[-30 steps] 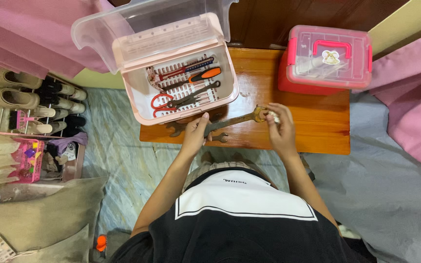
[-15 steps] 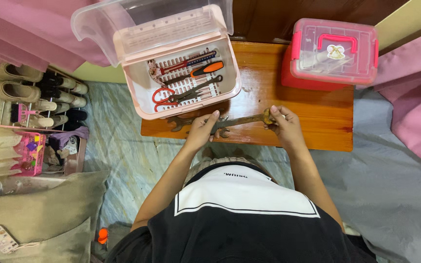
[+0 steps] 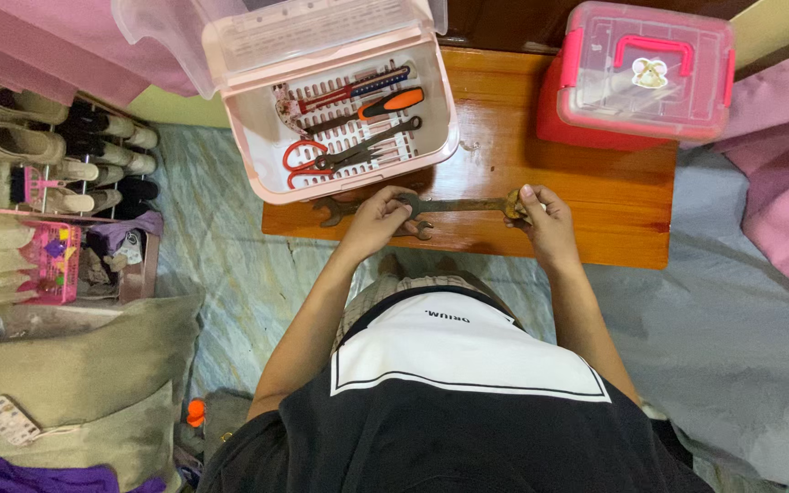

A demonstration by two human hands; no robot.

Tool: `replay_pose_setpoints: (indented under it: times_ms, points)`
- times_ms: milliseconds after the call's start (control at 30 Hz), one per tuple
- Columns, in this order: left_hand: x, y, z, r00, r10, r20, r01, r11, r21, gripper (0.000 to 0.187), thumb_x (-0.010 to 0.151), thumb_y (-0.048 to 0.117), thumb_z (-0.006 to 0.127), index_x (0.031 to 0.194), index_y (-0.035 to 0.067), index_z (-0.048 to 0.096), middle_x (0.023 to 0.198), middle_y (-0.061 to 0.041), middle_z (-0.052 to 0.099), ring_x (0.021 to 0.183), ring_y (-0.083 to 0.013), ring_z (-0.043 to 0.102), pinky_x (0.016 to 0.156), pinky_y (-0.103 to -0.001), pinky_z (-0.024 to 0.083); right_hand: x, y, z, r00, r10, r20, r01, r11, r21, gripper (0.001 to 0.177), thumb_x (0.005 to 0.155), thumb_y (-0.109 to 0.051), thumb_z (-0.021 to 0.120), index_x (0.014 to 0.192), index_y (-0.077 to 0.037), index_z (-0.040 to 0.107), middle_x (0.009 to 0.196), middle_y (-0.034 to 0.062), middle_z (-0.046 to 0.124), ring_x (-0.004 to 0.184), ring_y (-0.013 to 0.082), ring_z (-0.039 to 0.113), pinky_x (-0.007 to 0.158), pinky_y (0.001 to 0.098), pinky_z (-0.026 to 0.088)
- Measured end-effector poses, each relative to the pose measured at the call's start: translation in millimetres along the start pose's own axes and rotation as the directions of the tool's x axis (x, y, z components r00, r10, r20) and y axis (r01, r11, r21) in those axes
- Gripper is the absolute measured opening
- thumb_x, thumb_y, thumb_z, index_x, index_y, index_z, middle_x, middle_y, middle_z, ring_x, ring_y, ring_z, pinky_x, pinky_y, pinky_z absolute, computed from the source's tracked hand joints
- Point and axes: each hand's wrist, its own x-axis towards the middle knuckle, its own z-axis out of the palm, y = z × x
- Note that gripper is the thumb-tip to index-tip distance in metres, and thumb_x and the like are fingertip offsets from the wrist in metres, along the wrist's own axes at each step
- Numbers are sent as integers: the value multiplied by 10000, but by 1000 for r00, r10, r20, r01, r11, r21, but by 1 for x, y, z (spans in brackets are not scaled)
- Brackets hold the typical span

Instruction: The person wipes a pair of red-handled scissors and several metal wrenches with a white cloth on a wooden table, then places each cleaned item into a pink plastic toolbox. The person handles each tool individually, wiping both sides before returning it to the toolbox.

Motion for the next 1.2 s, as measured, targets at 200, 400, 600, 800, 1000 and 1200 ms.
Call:
replay_pose_setpoints:
  times_ms: [200,400,600,800,1000,1200]
  points:
    - [-14,18,0,995,102,-16,-88,919,385,541,919,145,741,1392,12,516,988,-147,708,804,-145,717,697,-279,565,9,2,2,998,-29,53,36,990,-134,297,1044,-287,659,1122,-1,661,926,38,676,796,108,615,759,283,536]
    - [-13,0,5,992,124,-34,-92,873,479,541,897,173,781,1371,33,558,1058,-183,744,870,-198,718,767,-323,572,12,-2,-1,996,-23,89,48,955,-294,402,916,-176,777,1250,6,648,982,3,697,839,78,629,762,243,530]
    - [-6,-15,5,993,118,-30,-84,840,536,545,852,188,802,1316,22,569,992,-160,733,787,-206,683,709,-332,560,11,3,0,989,-85,122,134,859,-494,525,824,-129,846,1289,-19,627,1010,-25,667,901,49,617,798,203,526]
    - [7,-16,12,999,-50,-18,50,999,3,412,939,274,748,1154,-34,578,877,-83,728,711,-113,729,597,-269,592,14,4,-4,998,-67,21,70,900,-431,353,909,-132,799,1227,-26,690,936,-16,678,811,63,612,715,216,514]
    - [17,-13,16,973,-180,-146,186,982,31,591,1026,566,511,928,18,707,671,-22,655,529,-70,590,448,-214,459,7,0,1,991,-113,65,130,914,-384,327,928,-135,784,1218,-18,688,945,-23,678,830,52,623,734,208,524]
    - [22,-19,24,965,-147,-216,172,980,102,615,992,609,505,842,45,702,584,4,580,426,-81,503,409,-240,426,6,-3,1,995,-93,35,99,955,-281,302,979,-183,729,1223,-13,671,959,-10,732,865,64,682,784,214,556]
